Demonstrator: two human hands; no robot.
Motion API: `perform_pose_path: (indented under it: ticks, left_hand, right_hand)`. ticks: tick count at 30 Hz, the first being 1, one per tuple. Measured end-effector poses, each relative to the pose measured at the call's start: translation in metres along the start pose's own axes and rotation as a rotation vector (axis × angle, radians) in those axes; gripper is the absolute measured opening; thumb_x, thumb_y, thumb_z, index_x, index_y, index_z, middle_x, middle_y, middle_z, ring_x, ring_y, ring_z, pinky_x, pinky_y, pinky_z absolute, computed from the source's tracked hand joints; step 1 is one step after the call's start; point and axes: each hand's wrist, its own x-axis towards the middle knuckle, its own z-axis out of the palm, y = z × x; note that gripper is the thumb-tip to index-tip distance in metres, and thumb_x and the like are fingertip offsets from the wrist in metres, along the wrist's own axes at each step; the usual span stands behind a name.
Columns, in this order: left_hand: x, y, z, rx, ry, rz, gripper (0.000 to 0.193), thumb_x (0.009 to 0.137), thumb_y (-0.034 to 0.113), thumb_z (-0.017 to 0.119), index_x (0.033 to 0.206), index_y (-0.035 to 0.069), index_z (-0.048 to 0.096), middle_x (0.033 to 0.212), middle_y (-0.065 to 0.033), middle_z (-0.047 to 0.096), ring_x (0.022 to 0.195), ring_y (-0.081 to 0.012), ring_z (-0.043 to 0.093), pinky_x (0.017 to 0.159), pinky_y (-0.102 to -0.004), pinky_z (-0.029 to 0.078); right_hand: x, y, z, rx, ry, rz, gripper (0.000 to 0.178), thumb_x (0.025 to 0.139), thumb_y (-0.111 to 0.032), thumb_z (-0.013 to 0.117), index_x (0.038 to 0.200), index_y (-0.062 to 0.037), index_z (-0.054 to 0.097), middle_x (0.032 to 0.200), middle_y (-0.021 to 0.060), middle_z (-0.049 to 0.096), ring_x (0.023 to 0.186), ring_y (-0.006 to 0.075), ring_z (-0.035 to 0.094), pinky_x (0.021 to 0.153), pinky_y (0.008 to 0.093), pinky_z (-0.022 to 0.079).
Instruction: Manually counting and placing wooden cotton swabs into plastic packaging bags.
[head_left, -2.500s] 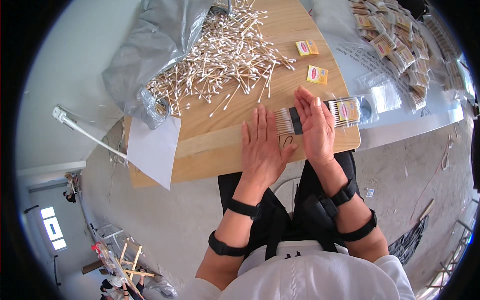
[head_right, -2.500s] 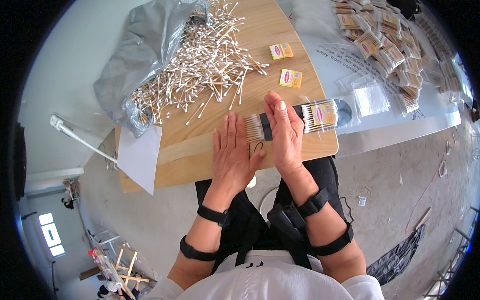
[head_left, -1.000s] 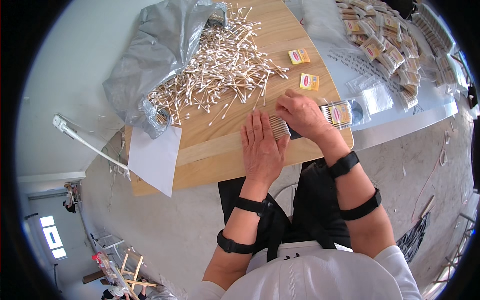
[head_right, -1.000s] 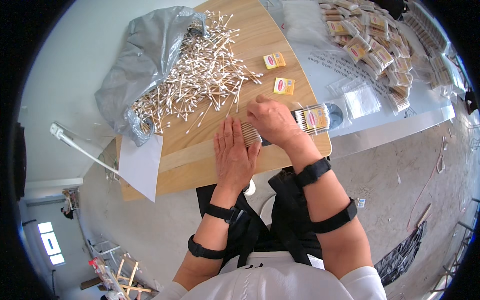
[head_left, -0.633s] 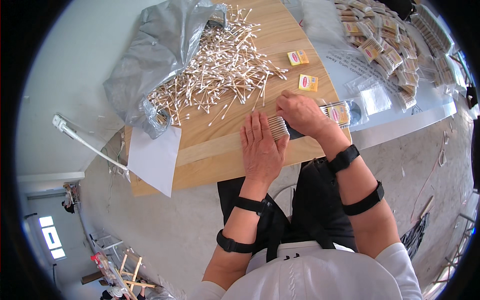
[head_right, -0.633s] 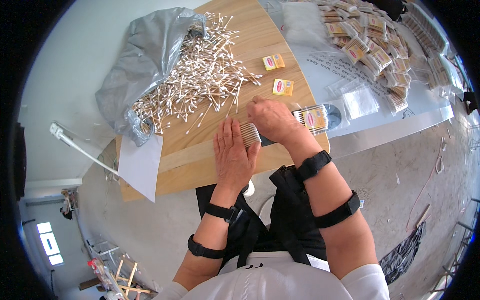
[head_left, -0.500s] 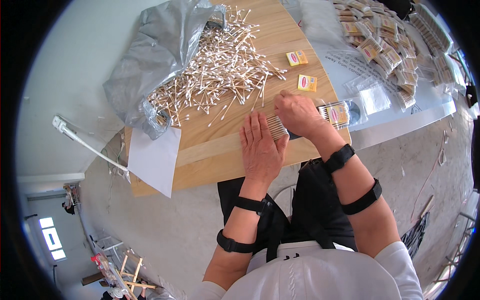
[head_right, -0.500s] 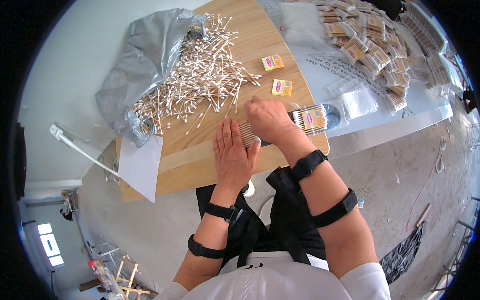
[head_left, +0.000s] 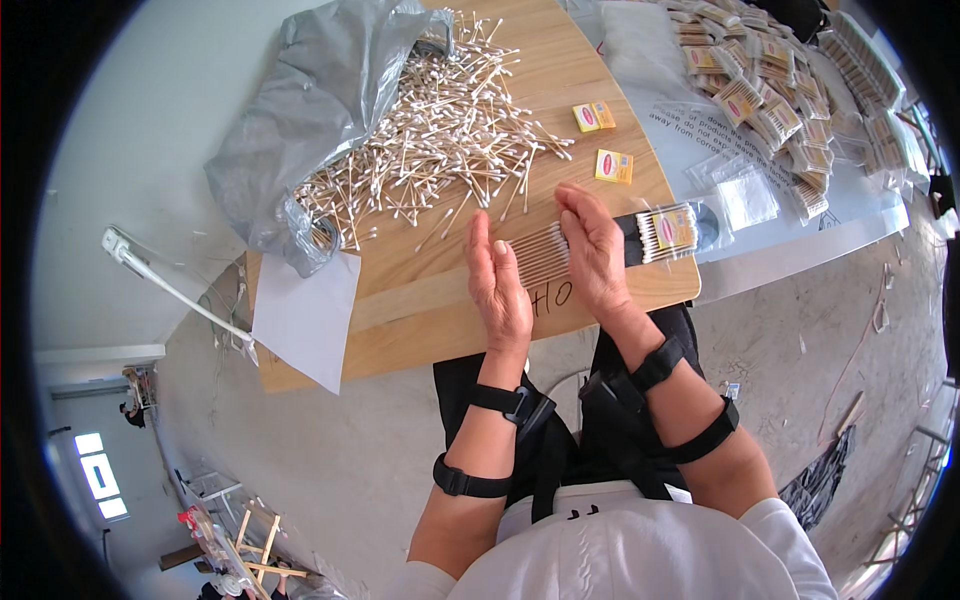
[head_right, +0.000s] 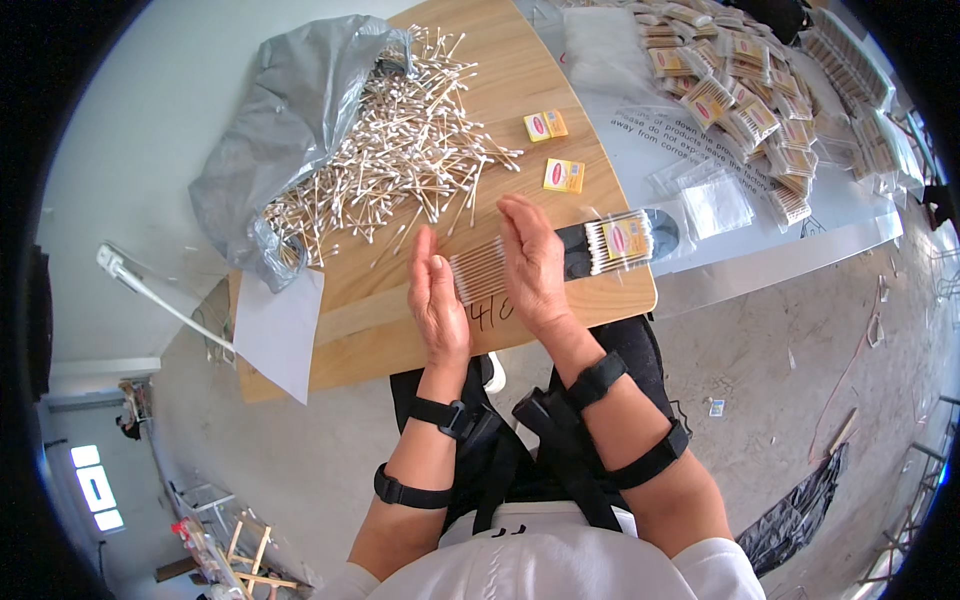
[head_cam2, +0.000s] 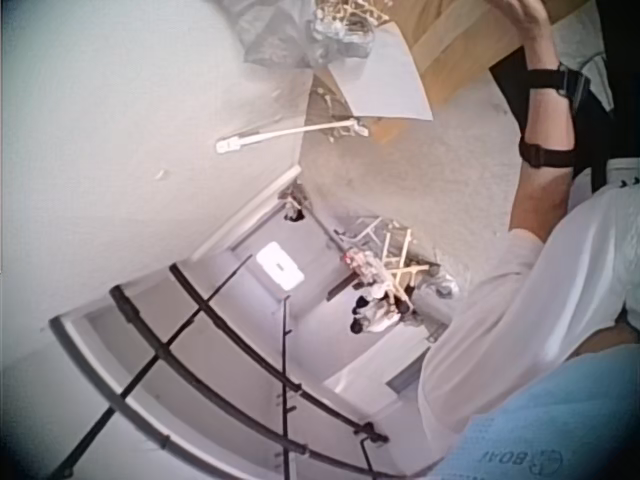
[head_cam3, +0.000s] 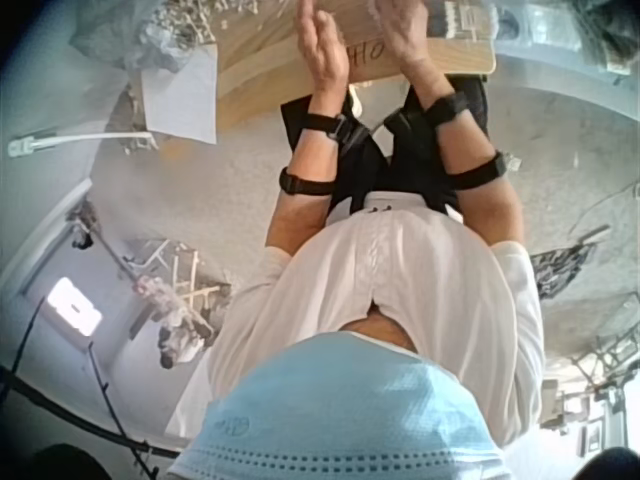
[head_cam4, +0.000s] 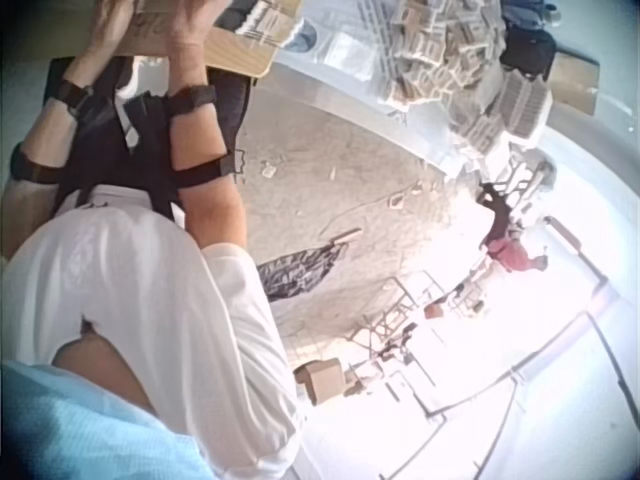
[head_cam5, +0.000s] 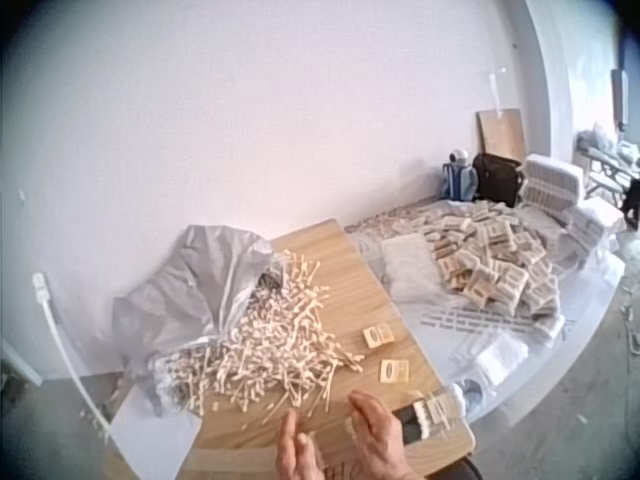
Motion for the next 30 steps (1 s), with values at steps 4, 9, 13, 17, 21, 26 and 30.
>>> perform_pose_path:
  ticks: [4, 9, 13, 17, 21, 26, 30]
  left_hand:
    - [0.002, 0.0, 0.004, -0.448, -0.014, -0.137, 0.053, 0.104, 0.024, 0.044, 0.147, -0.006, 0.032, 0.153, -0.0206, 0.032, 0.143, -0.0268, 0.029, 0.117, -0.0383, 0.021]
    - [-0.003, 0.015, -0.008, 0.288, -0.185, 0.192, 0.056, 0.103, 0.027, 0.045, 0.147, -0.005, 0.032, 0.155, -0.0202, 0.028, 0.144, -0.0334, 0.027, 0.117, -0.0416, 0.022]
    - [-0.018, 0.033, -0.017, 0.912, -0.508, 0.203, 0.066, 0.099, 0.039, 0.048, 0.148, -0.002, 0.032, 0.157, -0.0195, 0.024, 0.146, -0.0344, 0.024, 0.117, -0.0522, 0.02]
    - [-0.016, 0.028, -0.021, 0.902, -0.547, 0.201, 0.073, 0.1, 0.05, 0.039, 0.151, 0.0, 0.025, 0.159, -0.0187, 0.019, 0.147, -0.0333, 0.019, 0.118, -0.0532, 0.016]
    - [-0.016, 0.028, -0.034, 0.807, -0.603, 0.192, 0.076, 0.099, 0.053, 0.037, 0.152, 0.001, 0.022, 0.159, -0.0185, 0.018, 0.148, -0.0328, 0.017, 0.119, -0.052, 0.014]
    - [-0.027, 0.037, -0.04, 0.867, -0.664, 0.26, 0.079, 0.097, 0.053, 0.044, 0.152, 0.001, 0.022, 0.159, -0.0193, 0.018, 0.148, -0.0338, 0.018, 0.118, -0.0523, 0.016]
    - [-0.028, 0.035, -0.032, 0.9, -0.652, 0.28, 0.079, 0.096, 0.053, 0.045, 0.151, 0.0, 0.023, 0.159, -0.0201, 0.019, 0.148, -0.034, 0.018, 0.118, -0.0522, 0.017]
  right_hand:
    - [-0.007, -0.001, -0.001, 0.017, -0.093, -0.019, 0.025, 0.093, 0.002, 0.051, 0.117, 0.004, 0.06, 0.126, 0.0215, 0.059, 0.114, 0.0371, 0.058, 0.095, 0.035, 0.048]
    - [-0.006, -0.012, -0.035, -0.101, -0.324, -0.055, 0.034, 0.09, -0.003, 0.056, 0.123, 0.0031, 0.056, 0.134, 0.0191, 0.054, 0.121, 0.0364, 0.054, 0.104, 0.0386, 0.043]
    - [-0.016, -0.014, -0.049, -0.727, -0.6, -0.542, 0.05, 0.084, -0.015, 0.06, 0.131, -0.0012, 0.053, 0.141, 0.0137, 0.05, 0.135, 0.0299, 0.042, 0.116, 0.0436, 0.03]
    - [-0.02, -0.015, -0.048, -0.742, -0.624, -0.485, 0.056, 0.085, -0.017, 0.057, 0.137, -0.0015, 0.048, 0.145, 0.0137, 0.046, 0.138, 0.0291, 0.04, 0.117, 0.0427, 0.028]
    - [-0.03, -0.021, -0.053, -0.849, -0.717, -0.484, 0.067, 0.092, -0.036, 0.053, 0.146, -0.0005, 0.036, 0.154, 0.0144, 0.033, 0.145, 0.0272, 0.027, 0.12, 0.0429, 0.018]
    - [-0.03, -0.022, -0.058, -0.909, -0.774, -0.458, 0.085, 0.087, -0.054, 0.055, 0.148, -0.0001, 0.032, 0.156, 0.0151, 0.029, 0.147, 0.0267, 0.022, 0.121, 0.0437, 0.014]
    - [-0.025, -0.019, -0.069, -0.73, -0.803, -0.402, 0.076, 0.089, -0.044, 0.058, 0.147, 0.0002, 0.034, 0.156, 0.0164, 0.029, 0.147, 0.0284, 0.022, 0.121, 0.0447, 0.015]
